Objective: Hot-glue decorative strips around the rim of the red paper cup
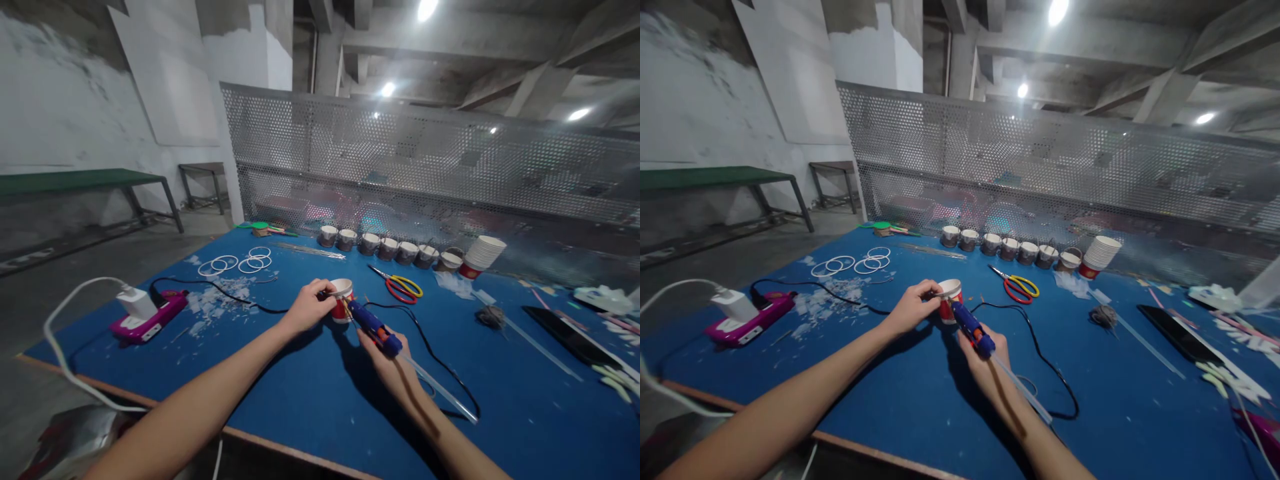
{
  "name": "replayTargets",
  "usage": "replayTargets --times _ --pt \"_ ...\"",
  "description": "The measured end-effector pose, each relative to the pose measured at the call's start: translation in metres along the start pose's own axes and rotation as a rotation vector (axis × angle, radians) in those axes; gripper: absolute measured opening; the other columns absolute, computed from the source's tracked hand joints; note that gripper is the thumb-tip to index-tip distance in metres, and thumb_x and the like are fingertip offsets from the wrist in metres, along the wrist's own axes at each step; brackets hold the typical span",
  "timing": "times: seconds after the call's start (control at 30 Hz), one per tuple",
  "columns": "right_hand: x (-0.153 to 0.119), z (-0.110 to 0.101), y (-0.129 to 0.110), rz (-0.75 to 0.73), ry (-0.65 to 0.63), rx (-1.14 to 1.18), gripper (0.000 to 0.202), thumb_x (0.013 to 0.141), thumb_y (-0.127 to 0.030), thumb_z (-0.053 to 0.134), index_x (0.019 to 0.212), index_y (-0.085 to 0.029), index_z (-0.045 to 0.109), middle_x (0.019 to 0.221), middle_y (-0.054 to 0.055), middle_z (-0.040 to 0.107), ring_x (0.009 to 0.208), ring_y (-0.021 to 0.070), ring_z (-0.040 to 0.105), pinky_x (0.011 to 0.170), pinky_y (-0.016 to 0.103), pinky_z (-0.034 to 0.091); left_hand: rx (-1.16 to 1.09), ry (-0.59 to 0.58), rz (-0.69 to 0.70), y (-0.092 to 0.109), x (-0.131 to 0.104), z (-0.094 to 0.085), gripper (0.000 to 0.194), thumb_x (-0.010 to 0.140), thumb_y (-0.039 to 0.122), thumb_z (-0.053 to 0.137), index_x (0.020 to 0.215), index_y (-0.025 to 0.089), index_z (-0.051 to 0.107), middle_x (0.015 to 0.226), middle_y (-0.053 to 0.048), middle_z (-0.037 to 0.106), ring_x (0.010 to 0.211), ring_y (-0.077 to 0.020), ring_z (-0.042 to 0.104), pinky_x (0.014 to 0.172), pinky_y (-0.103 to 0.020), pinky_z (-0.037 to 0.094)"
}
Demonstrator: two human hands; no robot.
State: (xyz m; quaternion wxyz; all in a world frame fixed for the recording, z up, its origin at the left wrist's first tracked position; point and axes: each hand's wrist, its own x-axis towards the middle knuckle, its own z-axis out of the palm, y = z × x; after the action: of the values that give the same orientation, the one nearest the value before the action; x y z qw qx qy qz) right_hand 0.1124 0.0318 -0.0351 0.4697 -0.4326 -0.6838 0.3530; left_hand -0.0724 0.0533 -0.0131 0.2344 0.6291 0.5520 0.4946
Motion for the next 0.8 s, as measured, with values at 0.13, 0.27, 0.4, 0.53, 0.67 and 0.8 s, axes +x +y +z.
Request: replayTargets --times 0.13,0.27,0.4,0.53,0.67,0.8 --pt "0.0010 -0.0019 -0.0006 0.023 0.018 0.005 0.034 0.072 -0.047 0.061 0.055 -0.021 0.048 0.047 -0.004 0.042 0.044 0.0106 0.034 0.042 0.024 0.029 -0.010 -0.005 0.007 -0.0007 -0.0002 -0.0007 0.009 0.066 0.011 0.052 0.063 0.017 0.059 0.066 0.004 0.051 0.065 -0.0124 0.048 0.066 -0.025 0.039" --pt "0.0011 -0.0051 0.0016 0.096 0.053 0.010 0.033 0.073 -0.048 0.061 0.057 -0.021 0.051 0.046 -0.005 0.042 0.043 0.0113 0.036 0.041 0.024 0.030 -0.017 -0.007 0.008 -0.0004 -0.0003 -0.0011 0.010 0.066 0.011 0.052 0.063 0.017 0.058 0.067 0.004 0.051 0.065 -0.0125 0.048 0.066 -0.025 0.039" --pt "-0.0009 -0.0036 0.0011 0.072 0.023 0.004 0.033 0.072 -0.047 0.061 0.056 -0.021 0.050 0.045 -0.006 0.039 0.041 0.0103 0.033 0.040 0.023 0.029 -0.024 -0.013 0.005 0.0000 -0.0002 -0.0021 0.014 0.066 0.011 0.051 0.068 0.017 0.063 0.070 0.002 0.055 0.067 -0.0132 0.051 0.069 -0.025 0.042" --pt "-0.0012 -0.0022 -0.0010 0.051 0.008 0.005 0.033 0.071 -0.047 0.061 0.055 -0.022 0.048 0.044 -0.007 0.036 0.041 0.0098 0.030 0.040 0.023 0.028 -0.029 -0.032 0.003 0.0005 0.0005 -0.0033 0.020 0.066 0.011 0.050 0.074 0.017 0.068 0.072 0.001 0.057 0.070 -0.0140 0.053 0.072 -0.026 0.043" --pt "0.0012 -0.0053 -0.0027 0.104 0.033 0.002 0.034 0.071 -0.049 0.060 0.054 -0.022 0.048 0.042 -0.005 0.039 0.040 0.0109 0.034 0.040 0.025 0.028 -0.037 -0.019 -0.007 0.0023 0.0006 -0.0040 0.019 0.065 0.011 0.049 0.071 0.017 0.066 0.072 0.001 0.057 0.069 -0.0141 0.052 0.071 -0.026 0.043" --pt "0.0013 -0.0066 -0.0046 0.120 0.048 0.011 0.035 0.071 -0.050 0.060 0.053 -0.022 0.047 0.041 -0.005 0.039 0.039 0.0112 0.034 0.039 0.025 0.028 -0.040 -0.009 0.000 0.0039 -0.0008 -0.0043 0.019 0.065 0.010 0.049 0.069 0.018 0.066 0.071 0.001 0.058 0.068 -0.0141 0.052 0.070 -0.027 0.044"
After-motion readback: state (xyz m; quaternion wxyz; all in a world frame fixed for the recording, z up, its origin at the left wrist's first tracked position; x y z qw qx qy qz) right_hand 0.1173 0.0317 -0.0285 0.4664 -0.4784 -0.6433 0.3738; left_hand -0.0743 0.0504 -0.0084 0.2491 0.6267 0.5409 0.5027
